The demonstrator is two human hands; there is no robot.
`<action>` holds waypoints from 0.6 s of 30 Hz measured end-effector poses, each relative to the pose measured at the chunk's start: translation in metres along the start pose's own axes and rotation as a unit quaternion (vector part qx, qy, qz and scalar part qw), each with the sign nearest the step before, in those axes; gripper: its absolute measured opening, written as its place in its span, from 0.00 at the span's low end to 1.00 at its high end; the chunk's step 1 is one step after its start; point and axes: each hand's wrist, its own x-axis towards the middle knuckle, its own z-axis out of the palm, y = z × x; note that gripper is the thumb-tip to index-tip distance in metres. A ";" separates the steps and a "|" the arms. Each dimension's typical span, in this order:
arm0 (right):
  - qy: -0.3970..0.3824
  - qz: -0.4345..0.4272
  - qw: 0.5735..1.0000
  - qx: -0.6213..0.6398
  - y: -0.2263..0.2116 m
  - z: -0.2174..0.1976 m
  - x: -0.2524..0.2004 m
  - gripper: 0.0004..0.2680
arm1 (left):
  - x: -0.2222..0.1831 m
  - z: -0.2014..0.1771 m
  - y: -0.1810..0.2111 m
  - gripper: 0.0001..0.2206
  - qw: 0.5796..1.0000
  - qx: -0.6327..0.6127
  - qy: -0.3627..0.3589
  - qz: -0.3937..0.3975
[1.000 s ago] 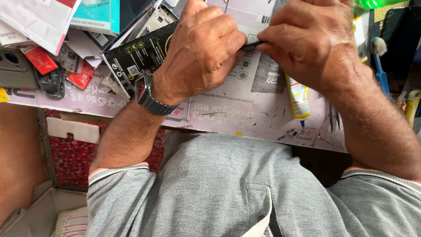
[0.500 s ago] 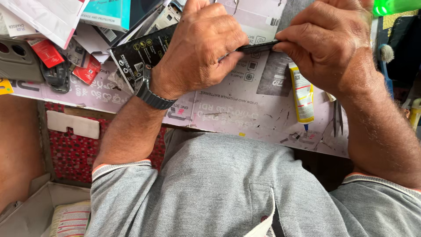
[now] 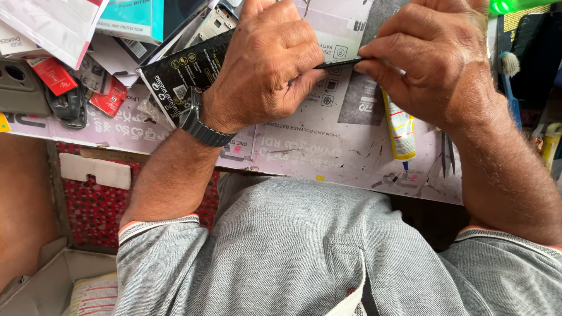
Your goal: The person assembles a mobile phone by hand, applying adhesive to the frame and connecting internal ribbon cables to the circuit board.
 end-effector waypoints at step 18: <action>0.046 0.011 0.999 -0.008 -0.009 -0.005 -0.002 0.07 | 0.012 0.002 0.007 0.07 0.999 0.037 -0.021 0.023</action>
